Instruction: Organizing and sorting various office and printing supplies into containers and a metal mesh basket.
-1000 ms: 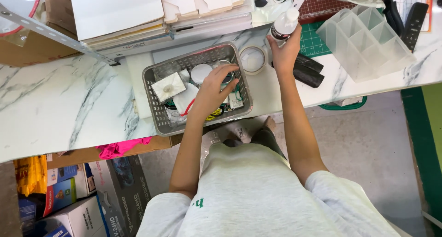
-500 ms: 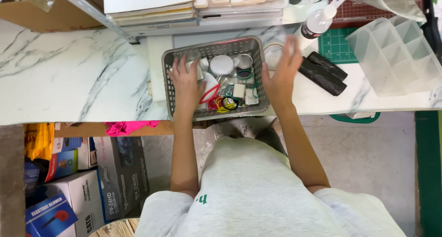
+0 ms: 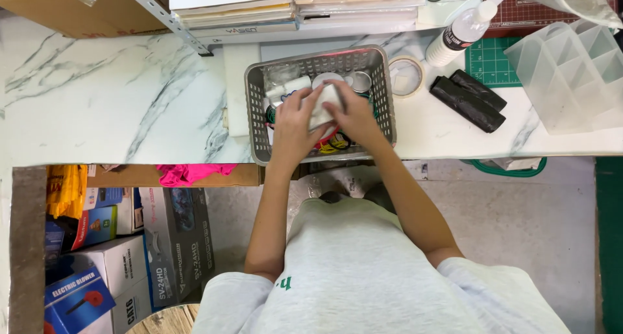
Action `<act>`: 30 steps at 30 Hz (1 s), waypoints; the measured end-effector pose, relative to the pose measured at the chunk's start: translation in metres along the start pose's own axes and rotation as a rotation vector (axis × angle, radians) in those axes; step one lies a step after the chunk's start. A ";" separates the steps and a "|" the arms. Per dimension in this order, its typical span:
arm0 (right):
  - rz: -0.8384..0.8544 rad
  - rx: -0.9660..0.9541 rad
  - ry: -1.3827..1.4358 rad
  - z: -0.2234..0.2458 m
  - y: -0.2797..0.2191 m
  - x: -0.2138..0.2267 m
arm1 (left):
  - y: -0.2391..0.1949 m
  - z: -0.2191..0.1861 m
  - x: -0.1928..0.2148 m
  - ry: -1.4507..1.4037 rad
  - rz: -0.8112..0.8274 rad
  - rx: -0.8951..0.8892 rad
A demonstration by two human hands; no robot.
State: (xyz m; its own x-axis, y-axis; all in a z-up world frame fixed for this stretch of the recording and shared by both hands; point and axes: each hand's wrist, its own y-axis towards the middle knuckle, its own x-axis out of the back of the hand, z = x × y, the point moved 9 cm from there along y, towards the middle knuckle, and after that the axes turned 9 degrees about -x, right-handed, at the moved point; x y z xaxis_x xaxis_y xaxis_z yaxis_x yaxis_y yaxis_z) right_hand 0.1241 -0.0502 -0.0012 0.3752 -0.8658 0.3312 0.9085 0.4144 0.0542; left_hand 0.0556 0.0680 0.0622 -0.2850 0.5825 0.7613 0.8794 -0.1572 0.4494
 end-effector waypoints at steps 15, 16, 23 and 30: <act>-0.272 -0.219 -0.498 -0.103 -0.060 0.178 | 0.007 0.025 -0.069 0.091 0.192 0.043; -0.275 -0.223 -0.497 -0.098 -0.060 0.172 | 0.006 0.030 -0.075 0.089 0.195 0.040; -0.392 0.148 -0.470 0.027 -0.059 0.136 | 0.024 0.010 -0.038 -0.268 -0.120 0.082; -0.182 -0.213 -0.037 -0.019 -0.054 0.100 | 0.033 -0.020 -0.072 -0.639 -0.107 0.108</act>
State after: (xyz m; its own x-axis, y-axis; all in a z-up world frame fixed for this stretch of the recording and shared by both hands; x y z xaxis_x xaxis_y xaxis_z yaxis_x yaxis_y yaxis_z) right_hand 0.1161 -0.1643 0.0109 0.1986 -0.9083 0.3683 0.9801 0.1810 -0.0821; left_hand 0.0976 0.0054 0.0314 -0.1198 0.9548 0.2720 0.9016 -0.0100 0.4324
